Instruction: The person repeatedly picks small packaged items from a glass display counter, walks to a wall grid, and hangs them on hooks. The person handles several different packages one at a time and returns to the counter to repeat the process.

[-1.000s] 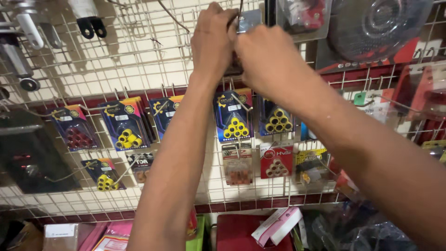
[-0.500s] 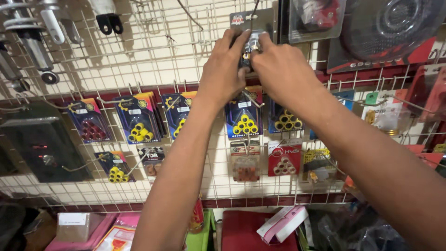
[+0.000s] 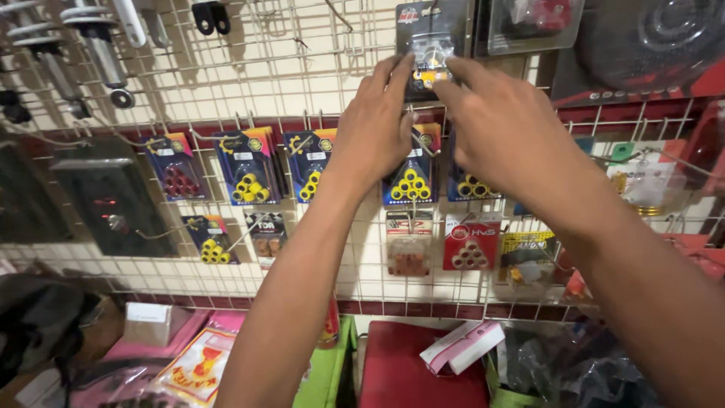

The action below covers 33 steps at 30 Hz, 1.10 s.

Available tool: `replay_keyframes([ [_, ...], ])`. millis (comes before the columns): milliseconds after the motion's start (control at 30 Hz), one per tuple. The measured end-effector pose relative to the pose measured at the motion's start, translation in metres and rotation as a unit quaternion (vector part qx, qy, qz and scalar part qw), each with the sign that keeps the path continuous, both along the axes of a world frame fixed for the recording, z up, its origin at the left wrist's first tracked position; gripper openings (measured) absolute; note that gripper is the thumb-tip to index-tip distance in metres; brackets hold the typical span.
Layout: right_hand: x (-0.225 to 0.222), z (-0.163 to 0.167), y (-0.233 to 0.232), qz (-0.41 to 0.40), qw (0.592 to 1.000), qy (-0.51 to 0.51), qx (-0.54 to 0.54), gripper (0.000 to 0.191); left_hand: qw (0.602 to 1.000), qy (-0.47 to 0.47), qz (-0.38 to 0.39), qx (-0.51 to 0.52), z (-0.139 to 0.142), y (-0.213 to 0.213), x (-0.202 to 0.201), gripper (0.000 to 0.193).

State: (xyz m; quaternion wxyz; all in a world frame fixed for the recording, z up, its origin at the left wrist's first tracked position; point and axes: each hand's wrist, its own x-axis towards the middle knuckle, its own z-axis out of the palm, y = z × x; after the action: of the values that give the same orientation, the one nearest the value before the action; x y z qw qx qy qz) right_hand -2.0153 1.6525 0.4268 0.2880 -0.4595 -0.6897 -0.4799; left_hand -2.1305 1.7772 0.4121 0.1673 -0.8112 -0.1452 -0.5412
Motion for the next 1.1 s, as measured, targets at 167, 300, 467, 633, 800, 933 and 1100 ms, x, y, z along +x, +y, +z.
replay_keyframes([
  [167, 0.025, -0.049, -0.022, 0.102, 0.992, 0.063, -0.035, 0.036, 0.999, 0.008, 0.002, -0.031, -0.041, -0.018, -0.017, 0.066],
  [300, 0.029, -0.087, -0.032, 0.139, 0.986, 0.071, -0.059, 0.034, 0.999, 0.005, 0.014, -0.032, -0.079, -0.044, -0.027, 0.060],
  [467, 0.031, -0.129, -0.040, 0.224, 0.963, 0.080, -0.126, 0.038, 0.995, 0.018, 0.068, -0.067, -0.127, -0.083, -0.033, 0.057],
  [633, 0.030, -0.173, -0.033, 0.290, 0.938, 0.074, -0.177, 0.042, 0.979, 0.009, 0.156, -0.130, -0.183, -0.127, -0.043, 0.057],
  [800, 0.015, -0.218, -0.035, 0.351, 0.902, 0.084, -0.239, 0.043, 0.944, -0.003, 0.269, -0.191, -0.232, -0.176, -0.063, 0.057],
  [933, 0.001, -0.243, -0.045, 0.400, 0.860, 0.105, -0.299, 0.037, 0.909, -0.020, 0.342, -0.236, -0.260, -0.219, -0.080, 0.053],
  [1100, -0.021, -0.269, -0.060, 0.408, 0.839, 0.104, -0.345, 0.042, 0.880, -0.024, 0.410, -0.238, -0.291, -0.274, -0.098, 0.056],
])
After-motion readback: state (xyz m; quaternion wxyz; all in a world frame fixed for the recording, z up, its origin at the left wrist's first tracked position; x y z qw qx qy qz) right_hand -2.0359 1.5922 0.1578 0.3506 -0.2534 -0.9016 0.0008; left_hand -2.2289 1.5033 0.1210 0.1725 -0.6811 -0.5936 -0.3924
